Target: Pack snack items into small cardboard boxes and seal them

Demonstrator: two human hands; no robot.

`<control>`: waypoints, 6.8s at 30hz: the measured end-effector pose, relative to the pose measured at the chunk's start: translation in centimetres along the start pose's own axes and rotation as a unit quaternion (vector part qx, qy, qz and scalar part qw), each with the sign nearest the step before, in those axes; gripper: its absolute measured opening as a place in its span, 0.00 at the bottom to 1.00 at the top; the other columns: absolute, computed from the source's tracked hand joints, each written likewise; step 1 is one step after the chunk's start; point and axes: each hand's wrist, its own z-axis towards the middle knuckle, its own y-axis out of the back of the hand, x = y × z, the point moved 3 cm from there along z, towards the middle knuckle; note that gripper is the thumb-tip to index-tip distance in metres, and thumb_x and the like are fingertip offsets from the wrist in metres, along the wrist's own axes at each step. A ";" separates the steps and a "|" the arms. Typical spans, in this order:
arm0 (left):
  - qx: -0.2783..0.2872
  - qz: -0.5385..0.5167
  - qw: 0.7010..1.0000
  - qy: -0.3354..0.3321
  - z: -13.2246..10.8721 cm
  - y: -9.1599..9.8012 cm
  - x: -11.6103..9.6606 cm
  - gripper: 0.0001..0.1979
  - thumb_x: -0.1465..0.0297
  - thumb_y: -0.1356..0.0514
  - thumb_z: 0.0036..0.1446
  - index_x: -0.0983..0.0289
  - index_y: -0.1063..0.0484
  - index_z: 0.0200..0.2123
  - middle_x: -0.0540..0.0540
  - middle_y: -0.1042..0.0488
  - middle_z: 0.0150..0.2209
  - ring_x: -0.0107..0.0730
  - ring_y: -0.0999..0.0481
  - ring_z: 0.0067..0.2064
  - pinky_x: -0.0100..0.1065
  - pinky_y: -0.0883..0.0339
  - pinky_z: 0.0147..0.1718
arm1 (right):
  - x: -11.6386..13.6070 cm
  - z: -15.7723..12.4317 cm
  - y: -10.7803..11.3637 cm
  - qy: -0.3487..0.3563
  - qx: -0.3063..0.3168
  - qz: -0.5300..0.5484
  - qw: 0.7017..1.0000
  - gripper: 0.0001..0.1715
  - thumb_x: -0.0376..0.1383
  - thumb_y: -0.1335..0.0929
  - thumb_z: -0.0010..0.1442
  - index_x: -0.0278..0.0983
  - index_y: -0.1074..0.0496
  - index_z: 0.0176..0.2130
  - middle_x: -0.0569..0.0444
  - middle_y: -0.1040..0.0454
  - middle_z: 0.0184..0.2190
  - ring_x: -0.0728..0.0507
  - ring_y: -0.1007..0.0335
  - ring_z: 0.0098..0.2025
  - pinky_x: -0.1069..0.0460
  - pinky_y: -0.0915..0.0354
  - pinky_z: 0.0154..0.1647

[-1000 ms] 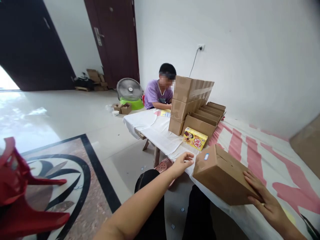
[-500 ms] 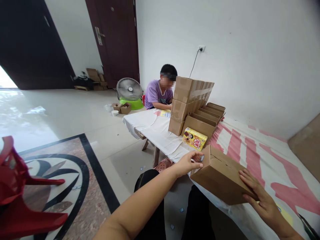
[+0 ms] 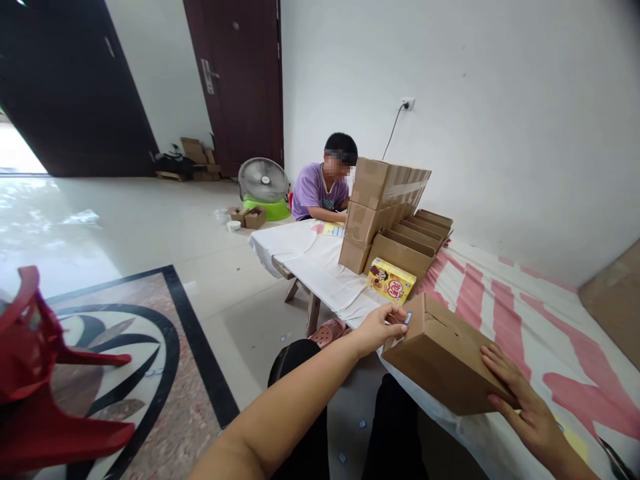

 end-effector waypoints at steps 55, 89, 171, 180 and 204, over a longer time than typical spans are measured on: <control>-0.306 -0.096 0.947 -0.010 -1.6 4.4 2.3 0.12 0.62 0.39 0.48 0.62 0.38 0.29 0.45 0.31 0.21 0.22 0.30 0.22 0.24 0.39 0.22 | 2.9 4.1 -1.3 0.074 0.019 -0.086 0.993 0.31 0.39 0.35 0.63 0.47 0.43 0.63 0.51 0.36 0.62 0.34 0.46 0.66 0.33 0.43 0.62; -0.080 -0.054 0.987 0.127 -9.3 -8.7 3.9 0.14 0.61 0.34 0.45 0.67 0.28 0.26 0.47 0.32 0.21 0.21 0.37 0.22 0.26 0.43 0.23 | 11.3 -1.1 -7.0 -0.091 -0.142 0.093 0.981 0.09 0.30 0.32 0.59 0.41 0.32 0.41 0.51 0.26 0.37 0.40 0.32 0.42 0.44 0.33 0.43; -0.032 -0.027 0.992 0.120 -10.0 -8.1 8.6 0.14 0.68 0.35 0.42 0.61 0.37 0.32 0.47 0.32 0.25 0.27 0.33 0.26 0.29 0.39 0.27 | 10.2 -2.5 -8.7 -0.309 -0.022 0.249 0.918 0.11 0.39 0.36 0.58 0.37 0.32 0.27 0.58 0.31 0.23 0.49 0.37 0.27 0.54 0.41 0.28; -0.088 -0.052 0.980 0.173 -9.7 -7.3 8.3 0.11 0.72 0.37 0.35 0.62 0.37 0.26 0.43 0.38 0.22 0.22 0.38 0.24 0.25 0.43 0.23 | 4.6 -1.8 -4.8 -0.351 0.059 0.036 0.934 0.10 0.38 0.37 0.60 0.38 0.29 0.31 0.55 0.25 0.31 0.46 0.30 0.35 0.53 0.36 0.36; -0.072 -0.077 0.978 0.179 -10.8 -7.3 8.4 0.10 0.73 0.37 0.39 0.63 0.34 0.27 0.44 0.33 0.22 0.22 0.34 0.24 0.26 0.42 0.24 | -5.6 -0.4 0.7 -0.476 0.255 -0.196 0.819 0.06 0.33 0.30 0.56 0.33 0.25 0.35 0.43 0.23 0.39 0.39 0.27 0.42 0.48 0.34 0.38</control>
